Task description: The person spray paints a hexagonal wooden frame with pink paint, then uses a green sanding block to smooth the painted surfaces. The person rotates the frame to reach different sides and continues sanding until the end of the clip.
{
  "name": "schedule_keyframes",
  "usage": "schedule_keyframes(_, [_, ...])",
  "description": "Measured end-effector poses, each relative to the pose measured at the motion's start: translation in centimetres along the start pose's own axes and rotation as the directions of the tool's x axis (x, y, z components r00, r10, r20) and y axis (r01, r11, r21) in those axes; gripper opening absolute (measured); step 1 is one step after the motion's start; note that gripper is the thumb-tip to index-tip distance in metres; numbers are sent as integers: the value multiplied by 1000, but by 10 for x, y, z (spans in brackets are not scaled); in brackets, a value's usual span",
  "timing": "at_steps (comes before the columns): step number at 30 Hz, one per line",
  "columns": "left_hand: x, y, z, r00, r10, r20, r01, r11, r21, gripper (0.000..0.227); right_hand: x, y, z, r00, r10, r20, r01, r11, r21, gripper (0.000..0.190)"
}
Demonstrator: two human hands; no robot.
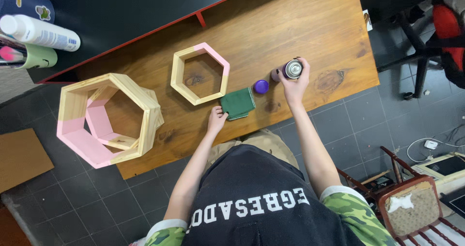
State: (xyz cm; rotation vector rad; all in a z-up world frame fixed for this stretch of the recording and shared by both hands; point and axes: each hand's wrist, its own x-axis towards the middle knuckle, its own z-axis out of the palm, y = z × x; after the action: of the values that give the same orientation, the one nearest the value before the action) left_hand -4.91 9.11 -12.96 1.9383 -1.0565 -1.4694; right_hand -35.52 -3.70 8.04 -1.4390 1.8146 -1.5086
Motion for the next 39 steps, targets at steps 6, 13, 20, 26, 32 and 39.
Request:
schedule_keyframes(6, [8, -6, 9, 997, -71, 17, 71, 997, 24, 59, -7, 7, 4, 999, 49, 16, -48, 998, -32, 78])
schedule_keyframes(13, [16, 1, 14, 987, -158, 32, 159, 987, -38, 47, -16, 7, 4, 997, 70, 36, -68, 996, -58, 85])
schedule_keyframes(20, [20, 2, 28, 986, -135, 99, 144, 985, -98, 37, -46, 20, -11, 989, 64, 131, -57, 997, -56, 103])
schedule_keyframes(26, [8, 19, 32, 974, -167, 155, 192, 968, -163, 49, -91, 37, -24, 975, 131, 178, -127, 991, -34, 99])
schedule_keyframes(32, [11, 24, 38, 978, -129, 162, 150, 981, -123, 57, -96, 33, -27, 939, 269, 215, -265, 963, -47, 90])
schedule_keyframes(39, [-59, 137, 9, 937, -117, 328, 231, 914, -335, 73, -122, 19, -14, 835, 123, 536, -62, 990, -130, 56])
